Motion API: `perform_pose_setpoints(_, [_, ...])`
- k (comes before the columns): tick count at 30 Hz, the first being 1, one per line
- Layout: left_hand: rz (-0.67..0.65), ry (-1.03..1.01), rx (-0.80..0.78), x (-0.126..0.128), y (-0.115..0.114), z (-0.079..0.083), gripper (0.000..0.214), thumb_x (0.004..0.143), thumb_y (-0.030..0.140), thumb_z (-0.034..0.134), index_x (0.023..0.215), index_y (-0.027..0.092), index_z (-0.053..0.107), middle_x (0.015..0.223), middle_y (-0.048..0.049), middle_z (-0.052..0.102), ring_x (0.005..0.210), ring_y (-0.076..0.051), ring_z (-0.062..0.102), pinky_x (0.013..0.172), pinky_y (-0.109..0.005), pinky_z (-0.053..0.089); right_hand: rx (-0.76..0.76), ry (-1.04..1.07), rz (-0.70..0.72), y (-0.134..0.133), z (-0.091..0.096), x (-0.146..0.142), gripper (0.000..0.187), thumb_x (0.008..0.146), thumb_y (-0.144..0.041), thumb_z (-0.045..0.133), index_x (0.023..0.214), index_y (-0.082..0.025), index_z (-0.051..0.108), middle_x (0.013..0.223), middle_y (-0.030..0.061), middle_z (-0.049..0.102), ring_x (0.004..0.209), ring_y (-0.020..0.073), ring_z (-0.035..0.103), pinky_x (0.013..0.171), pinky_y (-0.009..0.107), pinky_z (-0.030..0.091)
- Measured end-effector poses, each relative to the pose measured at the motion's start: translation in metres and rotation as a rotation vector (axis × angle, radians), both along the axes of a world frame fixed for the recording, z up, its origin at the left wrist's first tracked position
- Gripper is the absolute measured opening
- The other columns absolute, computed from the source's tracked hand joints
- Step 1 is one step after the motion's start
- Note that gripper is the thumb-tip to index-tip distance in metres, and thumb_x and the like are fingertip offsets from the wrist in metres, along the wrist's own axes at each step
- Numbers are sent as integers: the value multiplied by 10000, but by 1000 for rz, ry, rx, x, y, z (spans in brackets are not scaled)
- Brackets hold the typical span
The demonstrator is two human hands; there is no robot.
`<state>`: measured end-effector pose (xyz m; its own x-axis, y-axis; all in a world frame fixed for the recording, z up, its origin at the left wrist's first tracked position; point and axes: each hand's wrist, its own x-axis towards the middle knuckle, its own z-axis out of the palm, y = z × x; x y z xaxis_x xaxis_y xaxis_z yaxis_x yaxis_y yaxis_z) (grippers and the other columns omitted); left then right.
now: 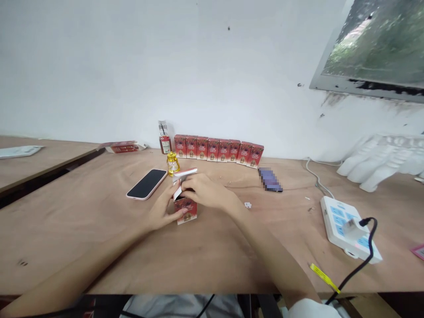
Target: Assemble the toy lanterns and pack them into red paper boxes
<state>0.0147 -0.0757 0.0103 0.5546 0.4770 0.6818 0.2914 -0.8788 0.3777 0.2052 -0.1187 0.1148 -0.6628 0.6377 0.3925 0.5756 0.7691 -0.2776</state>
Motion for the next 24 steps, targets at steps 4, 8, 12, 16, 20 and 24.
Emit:
perform_pose_setpoints(4, [-22,-29,-34,0,0,4,709,794,321,635,1410,209,301,1319,-139,475,1199,-282,498,957,-419,461,-60,42,-43,2,0,3,211,868,-115,442,760,-171,614,772,26,640,708,147,553,688,283,420])
perform_pose_setpoints(8, [-71,-54,-116,-1,-1,9,616,795,299,634,1352,216,384,1248,-122,525,1120,-267,541,906,-402,486,-135,293,-12,3,1,11,314,801,-10,326,904,-188,563,946,33,625,885,149,583,813,322,462])
perform_pose_setpoints(12, [-132,-51,-172,-3,-3,14,509,799,311,634,1266,215,458,1192,-108,541,1055,-233,565,852,-342,508,-154,502,-11,9,-7,11,280,789,-44,419,992,-221,494,1107,49,526,975,148,563,831,341,507])
perform_pose_setpoints(16, [-120,-51,-139,-4,-3,9,480,773,327,641,1209,209,477,1118,-93,559,972,-220,587,798,-334,516,19,448,-138,15,-17,4,446,750,-127,608,1151,-232,443,1178,94,433,1097,215,494,842,397,520])
perform_pose_setpoints(20, [-60,-130,-59,-2,-3,2,674,750,326,647,1337,246,325,1205,-95,529,1023,-249,580,824,-375,509,230,316,-144,11,-15,-1,631,795,-228,632,1346,-255,326,1391,127,294,1318,270,312,1027,492,390])
perform_pose_setpoints(24, [-125,-69,-72,-1,-4,8,573,782,285,618,1303,231,386,1228,-101,521,1106,-262,541,891,-391,487,87,137,-45,4,-8,-2,536,900,-159,444,1399,-260,279,1365,97,448,1259,226,436,1010,452,413])
